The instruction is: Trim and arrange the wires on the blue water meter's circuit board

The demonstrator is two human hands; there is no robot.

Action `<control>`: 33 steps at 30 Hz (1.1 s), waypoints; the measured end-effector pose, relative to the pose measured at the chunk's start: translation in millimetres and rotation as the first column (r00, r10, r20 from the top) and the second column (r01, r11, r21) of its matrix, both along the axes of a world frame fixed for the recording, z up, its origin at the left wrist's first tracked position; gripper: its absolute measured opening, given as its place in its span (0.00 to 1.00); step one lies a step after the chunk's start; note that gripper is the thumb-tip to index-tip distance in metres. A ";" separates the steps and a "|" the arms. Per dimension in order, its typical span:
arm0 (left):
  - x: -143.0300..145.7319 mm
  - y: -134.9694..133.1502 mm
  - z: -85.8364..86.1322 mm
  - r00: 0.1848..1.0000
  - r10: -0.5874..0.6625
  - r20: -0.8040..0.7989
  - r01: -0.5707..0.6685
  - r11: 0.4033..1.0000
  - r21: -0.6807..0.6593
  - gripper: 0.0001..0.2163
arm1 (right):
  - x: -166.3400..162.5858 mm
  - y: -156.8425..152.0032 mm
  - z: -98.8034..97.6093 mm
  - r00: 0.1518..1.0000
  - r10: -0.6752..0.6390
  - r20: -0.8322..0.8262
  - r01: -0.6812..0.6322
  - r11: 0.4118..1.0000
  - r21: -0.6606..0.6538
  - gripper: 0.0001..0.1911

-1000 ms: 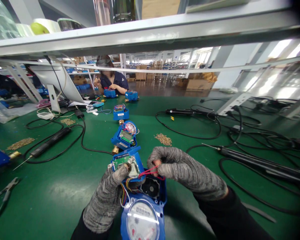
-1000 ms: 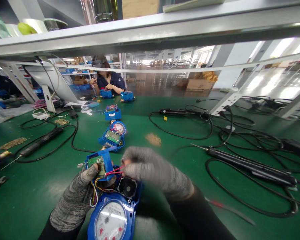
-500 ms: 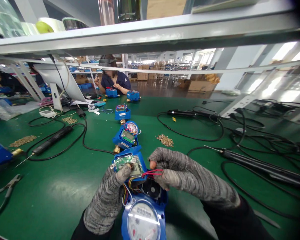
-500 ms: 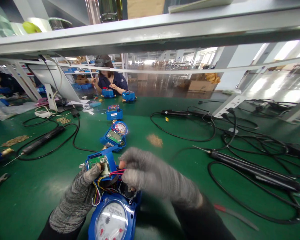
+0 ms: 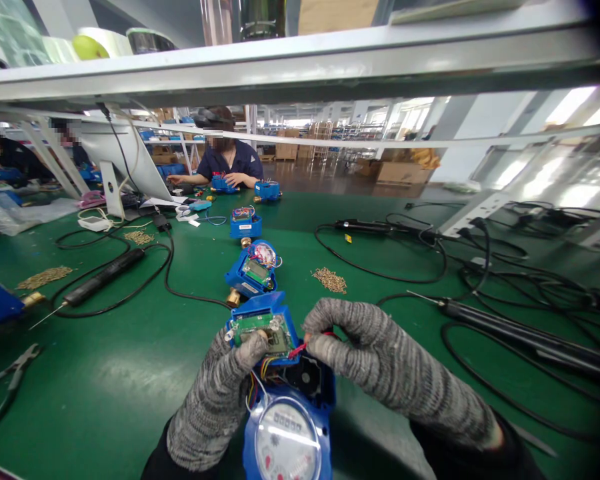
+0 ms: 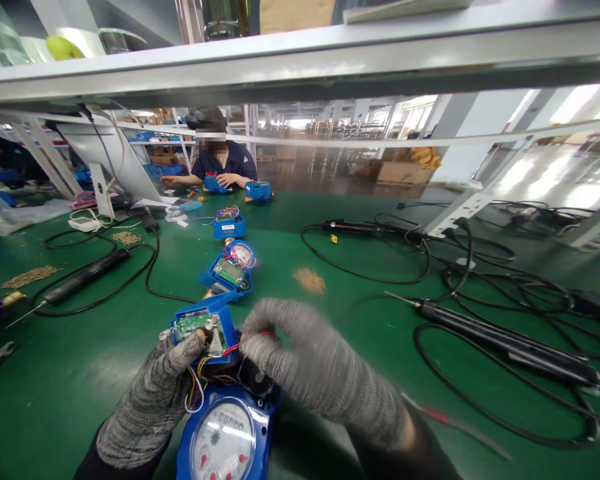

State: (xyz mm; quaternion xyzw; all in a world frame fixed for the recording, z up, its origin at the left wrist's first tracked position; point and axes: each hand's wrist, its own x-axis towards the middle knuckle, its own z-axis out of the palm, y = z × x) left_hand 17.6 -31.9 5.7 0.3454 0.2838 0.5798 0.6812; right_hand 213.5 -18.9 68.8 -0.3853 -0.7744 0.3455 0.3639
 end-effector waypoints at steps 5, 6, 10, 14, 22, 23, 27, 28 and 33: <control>1.3 -0.9 -2.6 0.997 0.000 0.081 0.005 0.998 -0.061 0.09 | 2.4 11.4 -13.5 0.996 0.064 -0.055 -0.070 0.992 -0.108 0.05; 1.3 -0.4 -3.6 0.995 0.006 0.095 0.000 0.997 -0.073 0.08 | 2.6 14.5 -17.0 0.992 0.093 -0.087 -0.106 0.983 -0.152 0.06; 0.7 2.3 -7.2 0.993 -0.001 0.115 0.014 0.993 -0.116 0.07 | 3.9 25.9 -29.9 0.961 0.166 -0.221 -0.231 0.922 -0.310 0.11; 0.8 2.1 -7.5 0.997 0.012 0.075 -0.002 0.991 -0.135 0.09 | 3.7 30.9 -39.0 0.941 0.160 -0.299 -0.274 0.879 -0.391 0.13; 2.7 0.2 -0.8 0.995 -0.048 0.090 0.052 0.998 -0.039 0.08 | -8.7 30.6 -42.2 0.948 0.114 -0.298 -0.250 0.847 -0.469 0.20; 1.7 0.5 -2.5 0.995 -0.060 0.085 0.063 0.998 -0.031 0.08 | -9.5 30.9 -41.3 0.952 0.110 -0.286 -0.235 0.860 -0.452 0.21; -0.7 0.9 -9.0 0.991 -0.094 0.092 0.098 0.995 -0.037 0.08 | -8.6 31.6 -40.1 0.951 0.103 -0.292 -0.222 0.883 -0.413 0.22; 0.1 0.6 -9.0 0.989 -0.095 0.109 0.100 0.994 -0.044 0.08 | -7.8 31.6 -40.6 0.946 0.104 -0.307 -0.232 0.879 -0.418 0.21; 9.9 -1.5 -0.1 0.961 -0.065 0.270 0.105 0.985 -0.138 0.09 | -8.0 31.3 -40.0 0.930 0.108 -0.350 -0.244 0.896 -0.371 0.16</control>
